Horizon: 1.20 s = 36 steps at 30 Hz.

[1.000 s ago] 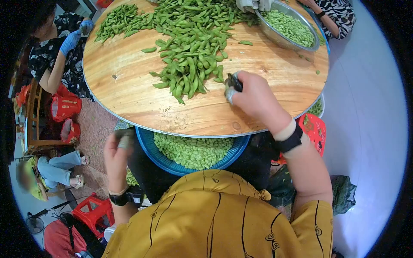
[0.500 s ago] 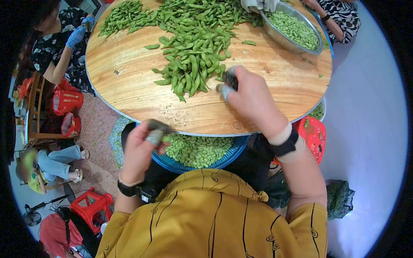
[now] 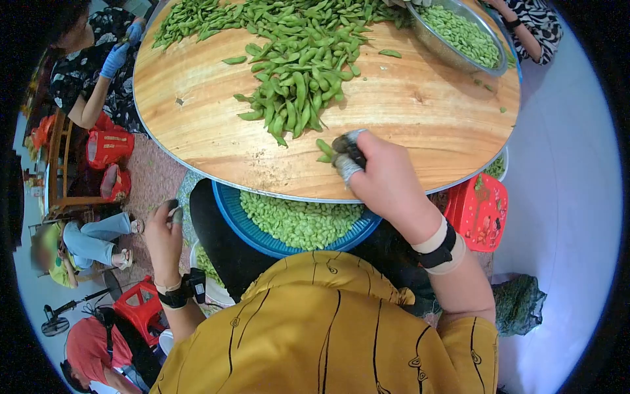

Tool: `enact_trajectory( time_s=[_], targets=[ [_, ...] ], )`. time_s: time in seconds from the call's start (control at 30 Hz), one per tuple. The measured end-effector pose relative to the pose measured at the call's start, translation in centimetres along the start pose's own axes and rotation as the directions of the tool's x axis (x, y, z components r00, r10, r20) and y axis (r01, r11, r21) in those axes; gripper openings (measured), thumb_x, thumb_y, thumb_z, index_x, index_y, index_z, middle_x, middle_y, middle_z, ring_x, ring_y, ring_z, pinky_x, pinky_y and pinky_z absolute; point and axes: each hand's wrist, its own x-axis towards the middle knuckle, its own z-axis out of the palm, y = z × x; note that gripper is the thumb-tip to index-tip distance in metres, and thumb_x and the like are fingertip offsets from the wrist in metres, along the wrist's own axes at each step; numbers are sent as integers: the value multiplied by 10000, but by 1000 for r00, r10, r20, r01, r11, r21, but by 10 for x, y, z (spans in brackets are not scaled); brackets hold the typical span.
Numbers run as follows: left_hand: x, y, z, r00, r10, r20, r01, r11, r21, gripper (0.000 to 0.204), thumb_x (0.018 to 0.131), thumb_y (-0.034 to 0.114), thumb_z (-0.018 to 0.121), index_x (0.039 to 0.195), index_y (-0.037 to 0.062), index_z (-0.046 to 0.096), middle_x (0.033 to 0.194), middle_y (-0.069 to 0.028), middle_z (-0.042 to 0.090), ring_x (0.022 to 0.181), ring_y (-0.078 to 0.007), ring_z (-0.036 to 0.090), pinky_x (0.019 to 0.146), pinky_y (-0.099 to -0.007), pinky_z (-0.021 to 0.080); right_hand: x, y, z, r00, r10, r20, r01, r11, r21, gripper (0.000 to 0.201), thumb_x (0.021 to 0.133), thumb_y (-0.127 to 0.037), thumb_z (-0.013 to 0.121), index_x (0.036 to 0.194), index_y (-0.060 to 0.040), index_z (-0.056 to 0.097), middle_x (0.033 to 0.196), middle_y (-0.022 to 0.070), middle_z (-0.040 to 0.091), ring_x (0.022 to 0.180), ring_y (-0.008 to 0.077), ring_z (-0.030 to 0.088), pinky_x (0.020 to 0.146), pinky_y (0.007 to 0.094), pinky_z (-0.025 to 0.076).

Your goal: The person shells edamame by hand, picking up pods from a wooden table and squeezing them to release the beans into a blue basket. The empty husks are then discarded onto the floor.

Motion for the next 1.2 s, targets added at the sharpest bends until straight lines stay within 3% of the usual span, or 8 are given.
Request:
enact_trajectory(
  time_s=[0.1, 0.27, 0.33, 0.4, 0.77, 0.97, 1.03, 1.2],
  targets=[
    [7, 59, 0, 979, 151, 139, -91, 926, -366, 174, 834, 78, 611, 989, 33, 677, 889, -168, 664, 814, -313, 641, 734, -356, 496, -12, -12, -9, 966, 256, -21, -225, 881, 416, 159, 856, -50, 628, 1004, 6, 609, 804, 21, 650, 720, 83, 582, 645, 259, 482],
    [7, 130, 15, 809, 484, 333, -20, 589, -808, 258, 936, 93, 483, 1123, -37, 604, 983, -67, 668, 767, -118, 619, 685, -236, 495, -37, -27, 10, 986, 109, -122, -25, 840, 542, 151, 837, -34, 622, 985, -7, 616, 826, 57, 655, 730, 135, 620, 650, 285, 491],
    [7, 166, 21, 673, 417, 611, 463, 407, -787, 228, 956, 120, 473, 1078, -7, 618, 947, -50, 670, 720, -95, 609, 621, -212, 469, -48, -29, 19, 975, -151, -160, 180, 966, 183, 178, 799, -36, 632, 975, -10, 621, 814, 134, 650, 726, 248, 641, 658, 321, 497],
    [2, 171, 33, 699, 366, 614, 506, 354, -787, 213, 957, 126, 483, 1065, 4, 620, 923, -41, 669, 701, -84, 601, 596, -201, 451, -52, -25, 24, 960, -228, -163, 231, 973, 2, 193, 775, -46, 633, 966, -16, 625, 822, 185, 633, 743, 334, 631, 669, 349, 504],
    [0, 159, 42, 780, 321, 537, 438, 332, -836, 233, 904, 52, 556, 1122, 9, 626, 855, 28, 631, 659, -24, 492, 575, -177, 397, -44, -20, 11, 989, -44, 144, -28, 885, 464, 330, 802, -4, 552, 1131, 22, 566, 835, 149, 646, 752, 250, 628, 706, 329, 488],
    [-3, 159, 42, 784, 390, 484, 267, 491, -829, 196, 851, 17, 576, 1037, 9, 638, 854, -38, 649, 641, -95, 535, 576, -239, 423, -47, -16, 5, 964, -61, 258, -64, 890, 452, 350, 824, -14, 507, 1171, 12, 538, 815, 106, 640, 655, 190, 594, 602, 301, 470],
    [1, 159, 39, 802, 590, 93, -416, 663, -622, 175, 797, 11, 597, 968, 17, 633, 777, -121, 616, 650, -232, 581, 568, -300, 440, -46, -19, 0, 898, 58, 436, -352, 690, 632, 321, 858, -33, 478, 1175, -17, 527, 794, 31, 610, 561, 98, 518, 495, 240, 416],
    [5, 157, 39, 767, 636, 89, -523, 699, -488, 134, 778, 46, 636, 908, 17, 623, 716, -149, 571, 644, -299, 580, 548, -326, 446, -39, -7, 10, 874, 37, 485, -422, 555, 717, 300, 906, -63, 458, 1199, -53, 525, 766, -18, 552, 518, 36, 426, 443, 191, 354]
  ],
)
